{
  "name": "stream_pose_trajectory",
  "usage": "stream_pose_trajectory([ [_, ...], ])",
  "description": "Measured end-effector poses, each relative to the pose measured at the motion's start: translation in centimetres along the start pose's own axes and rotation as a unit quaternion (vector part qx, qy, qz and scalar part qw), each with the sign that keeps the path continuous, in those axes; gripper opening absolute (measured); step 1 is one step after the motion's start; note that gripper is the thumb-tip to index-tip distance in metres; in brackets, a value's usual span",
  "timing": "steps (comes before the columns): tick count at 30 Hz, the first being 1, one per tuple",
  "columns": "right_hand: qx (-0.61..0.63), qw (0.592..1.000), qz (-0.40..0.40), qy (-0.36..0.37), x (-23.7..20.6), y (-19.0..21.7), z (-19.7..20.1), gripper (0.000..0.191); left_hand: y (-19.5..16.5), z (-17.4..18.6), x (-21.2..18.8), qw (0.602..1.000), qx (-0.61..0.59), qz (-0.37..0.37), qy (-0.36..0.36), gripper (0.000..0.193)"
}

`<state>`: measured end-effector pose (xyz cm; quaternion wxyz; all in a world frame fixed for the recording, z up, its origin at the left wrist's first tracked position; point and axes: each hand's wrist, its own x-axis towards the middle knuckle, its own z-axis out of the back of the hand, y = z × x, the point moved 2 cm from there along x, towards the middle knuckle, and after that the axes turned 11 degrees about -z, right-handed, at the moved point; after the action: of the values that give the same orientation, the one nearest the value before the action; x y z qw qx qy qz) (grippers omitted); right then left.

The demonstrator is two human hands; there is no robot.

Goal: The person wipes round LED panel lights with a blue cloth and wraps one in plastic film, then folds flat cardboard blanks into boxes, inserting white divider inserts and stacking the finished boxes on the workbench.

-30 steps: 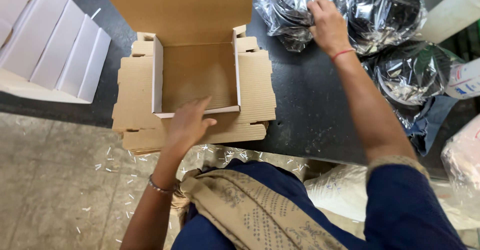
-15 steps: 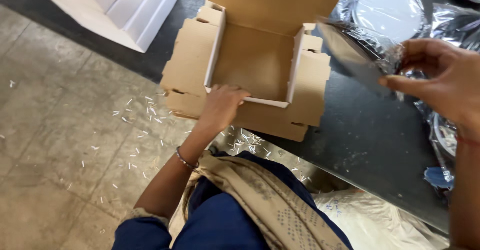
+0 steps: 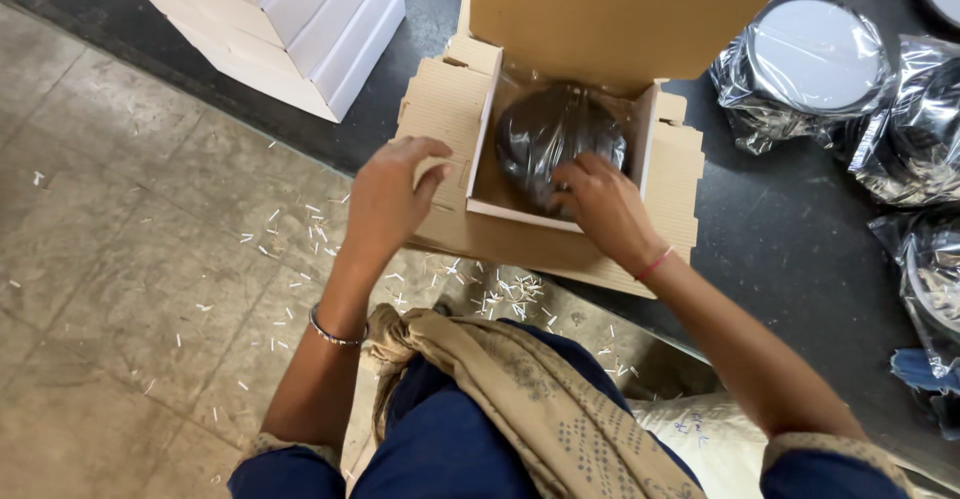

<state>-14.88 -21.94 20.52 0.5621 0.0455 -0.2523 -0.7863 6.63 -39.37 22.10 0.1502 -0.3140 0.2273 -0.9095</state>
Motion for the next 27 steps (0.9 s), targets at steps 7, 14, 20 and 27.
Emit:
stream_pose_trajectory([
  [7,-0.015,0.964,-0.143,-0.222,2.5,-8.5,6.1,0.009,7.6,-2.9,10.0,0.978,-0.08,-0.106,-0.161,0.058],
  [14,0.073,0.947,-0.078,-0.304,8.7,-15.8,11.6,0.028,11.5,-7.5,23.0,0.979,-0.094,-0.057,-0.17,0.042],
  [20,0.051,0.936,-0.153,-0.313,8.4,-12.8,8.8,0.034,6.8,-10.0,22.5,0.981,0.01,-0.058,-0.185,0.032],
  [27,0.244,0.947,-0.197,-0.076,0.6,-10.4,9.2,0.024,6.6,-4.4,14.5,0.934,-0.335,-0.079,0.1,0.05],
])
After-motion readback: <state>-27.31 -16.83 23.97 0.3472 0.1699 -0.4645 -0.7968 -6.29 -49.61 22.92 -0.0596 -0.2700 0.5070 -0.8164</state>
